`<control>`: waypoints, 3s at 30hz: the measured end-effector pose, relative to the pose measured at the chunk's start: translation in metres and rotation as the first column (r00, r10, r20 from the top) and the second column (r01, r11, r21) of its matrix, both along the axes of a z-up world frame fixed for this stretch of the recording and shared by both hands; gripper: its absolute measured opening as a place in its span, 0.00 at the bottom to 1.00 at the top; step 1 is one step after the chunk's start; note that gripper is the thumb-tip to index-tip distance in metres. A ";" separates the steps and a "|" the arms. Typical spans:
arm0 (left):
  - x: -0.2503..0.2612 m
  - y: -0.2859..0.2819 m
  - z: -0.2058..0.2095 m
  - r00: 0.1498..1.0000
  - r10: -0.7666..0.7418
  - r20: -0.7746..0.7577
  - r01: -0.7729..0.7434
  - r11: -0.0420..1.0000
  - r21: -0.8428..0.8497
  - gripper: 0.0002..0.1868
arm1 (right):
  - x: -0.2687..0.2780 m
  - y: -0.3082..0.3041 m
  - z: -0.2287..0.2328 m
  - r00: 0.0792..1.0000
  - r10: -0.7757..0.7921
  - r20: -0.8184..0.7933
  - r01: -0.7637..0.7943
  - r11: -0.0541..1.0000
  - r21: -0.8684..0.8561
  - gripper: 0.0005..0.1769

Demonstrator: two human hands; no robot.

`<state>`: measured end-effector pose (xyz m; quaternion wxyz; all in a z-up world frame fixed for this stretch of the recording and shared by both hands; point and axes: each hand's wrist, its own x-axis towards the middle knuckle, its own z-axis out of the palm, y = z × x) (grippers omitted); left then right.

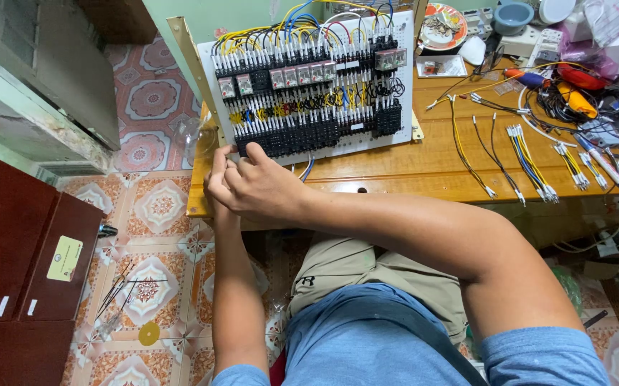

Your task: Wiring an electrical control panel by stripping wires and securing them into terminal blocks using a screwdriver

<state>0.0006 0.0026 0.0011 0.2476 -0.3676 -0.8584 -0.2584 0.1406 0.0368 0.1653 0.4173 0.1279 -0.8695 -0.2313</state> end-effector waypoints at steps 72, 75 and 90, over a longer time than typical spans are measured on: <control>0.186 0.032 0.077 0.396 -0.900 0.181 0.536 0.387 0.750 0.03 | 0.181 0.087 -0.087 0.942 -0.245 -0.229 -0.218 0.069 -0.973 0.03; 0.176 0.034 0.073 0.319 -0.929 0.188 0.592 0.350 0.726 0.04 | 0.187 0.092 -0.082 0.956 -0.190 -0.225 -0.237 -0.041 -0.971 0.04; 0.169 0.067 0.050 0.237 -0.883 0.406 0.567 0.465 0.680 0.01 | 0.188 0.121 -0.093 0.953 -0.225 -0.203 -0.293 -0.512 -0.808 0.09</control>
